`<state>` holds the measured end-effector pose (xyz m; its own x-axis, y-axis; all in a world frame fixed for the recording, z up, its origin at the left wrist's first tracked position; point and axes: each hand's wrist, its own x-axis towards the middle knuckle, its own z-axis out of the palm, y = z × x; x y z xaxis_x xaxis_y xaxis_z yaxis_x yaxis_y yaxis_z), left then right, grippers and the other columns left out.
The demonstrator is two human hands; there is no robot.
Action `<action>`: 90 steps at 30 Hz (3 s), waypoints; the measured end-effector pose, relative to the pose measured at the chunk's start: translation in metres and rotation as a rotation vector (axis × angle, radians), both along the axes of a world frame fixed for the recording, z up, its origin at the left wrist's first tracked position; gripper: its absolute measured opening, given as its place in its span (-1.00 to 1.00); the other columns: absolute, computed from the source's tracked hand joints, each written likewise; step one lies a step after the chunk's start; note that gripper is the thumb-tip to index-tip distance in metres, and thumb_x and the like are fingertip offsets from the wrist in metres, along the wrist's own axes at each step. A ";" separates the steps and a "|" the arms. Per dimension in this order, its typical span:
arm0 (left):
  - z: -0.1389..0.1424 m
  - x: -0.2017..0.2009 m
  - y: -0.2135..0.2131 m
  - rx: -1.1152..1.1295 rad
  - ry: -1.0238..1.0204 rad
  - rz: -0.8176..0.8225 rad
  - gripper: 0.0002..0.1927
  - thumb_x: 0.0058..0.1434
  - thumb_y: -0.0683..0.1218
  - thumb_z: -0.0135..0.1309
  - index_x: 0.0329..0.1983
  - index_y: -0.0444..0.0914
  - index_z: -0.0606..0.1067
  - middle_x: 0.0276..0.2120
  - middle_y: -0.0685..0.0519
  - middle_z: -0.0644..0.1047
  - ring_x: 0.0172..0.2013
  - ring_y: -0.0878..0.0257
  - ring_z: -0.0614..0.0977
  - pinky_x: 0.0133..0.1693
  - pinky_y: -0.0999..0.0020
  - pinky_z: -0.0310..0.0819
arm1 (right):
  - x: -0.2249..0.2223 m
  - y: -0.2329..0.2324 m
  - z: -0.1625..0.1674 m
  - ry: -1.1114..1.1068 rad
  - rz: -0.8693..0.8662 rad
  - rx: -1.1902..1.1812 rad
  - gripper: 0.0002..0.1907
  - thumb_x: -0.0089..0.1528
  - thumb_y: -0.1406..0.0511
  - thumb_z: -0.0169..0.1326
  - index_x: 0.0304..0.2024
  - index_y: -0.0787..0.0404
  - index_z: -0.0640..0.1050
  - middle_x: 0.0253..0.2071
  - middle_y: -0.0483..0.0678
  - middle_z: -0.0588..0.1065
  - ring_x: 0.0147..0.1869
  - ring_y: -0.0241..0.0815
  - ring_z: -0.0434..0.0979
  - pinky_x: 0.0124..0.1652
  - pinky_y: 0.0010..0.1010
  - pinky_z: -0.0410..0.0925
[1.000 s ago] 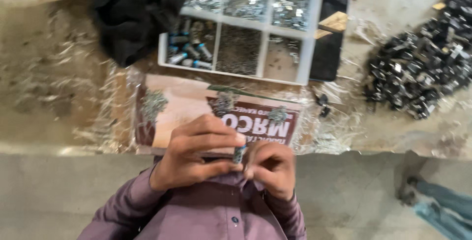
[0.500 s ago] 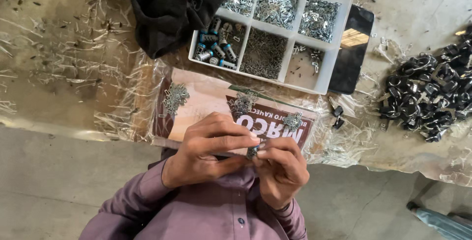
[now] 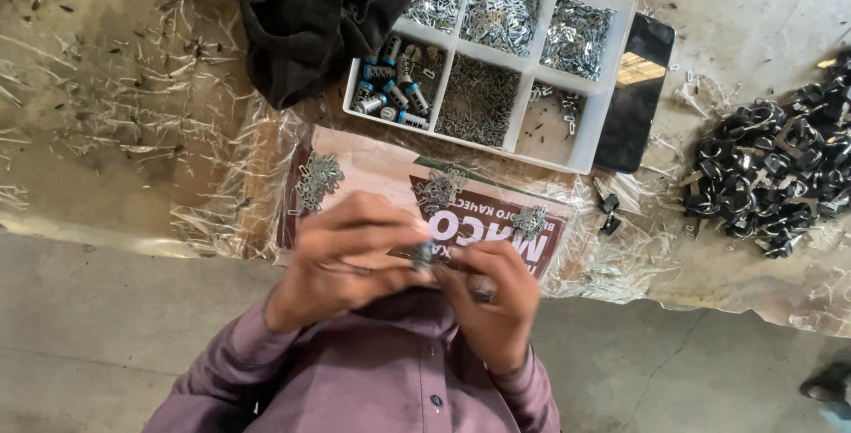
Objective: The person picks small metal components from a compartment tray and from a bowl, fits the parts together by hand into small assemblies, and places the finished assemblies on a board in front of them, repeating the cycle throughout the clip.
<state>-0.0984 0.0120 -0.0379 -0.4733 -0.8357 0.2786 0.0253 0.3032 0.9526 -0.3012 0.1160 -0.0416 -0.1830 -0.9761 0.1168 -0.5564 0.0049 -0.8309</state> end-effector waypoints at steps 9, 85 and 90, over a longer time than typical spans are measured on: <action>-0.002 0.014 -0.009 0.038 -0.053 0.114 -0.51 -0.05 -0.20 0.46 0.00 -0.24 0.62 -0.08 0.01 0.60 -0.06 0.18 0.65 -0.03 0.31 0.58 | 0.011 -0.014 0.001 0.588 0.166 0.005 -0.19 -0.06 0.03 0.50 0.12 0.31 0.58 -0.19 0.00 0.40 -0.21 -0.01 0.44 -0.20 -0.23 0.32; 0.003 0.097 -0.018 -0.067 -0.145 0.276 -0.53 -0.05 -0.14 0.48 -0.04 -0.25 0.61 -0.08 -0.02 0.60 -0.05 0.08 0.65 0.02 0.21 0.56 | 0.070 -0.042 -0.008 0.556 0.356 -0.103 -0.45 0.08 0.18 0.41 0.08 0.22 0.59 -0.09 0.00 0.43 -0.12 -0.01 0.42 -0.13 -0.19 0.31; 0.000 0.066 -0.023 -0.037 -0.031 0.128 -0.53 -0.04 -0.10 0.48 -0.05 -0.23 0.61 -0.10 0.04 0.61 -0.05 0.10 0.67 0.07 0.16 0.56 | 0.032 -0.025 -0.012 0.317 0.474 -0.297 -0.70 0.06 0.49 0.30 -0.13 0.25 0.65 -0.17 -0.04 0.54 -0.09 -0.05 0.57 -0.09 -0.20 0.42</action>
<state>-0.0327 -0.0106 -0.0380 -0.3722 -0.8791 0.2977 -0.0451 0.3375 0.9403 -0.2695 0.0907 -0.0534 0.3478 -0.8605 0.3723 -0.6605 -0.5067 -0.5541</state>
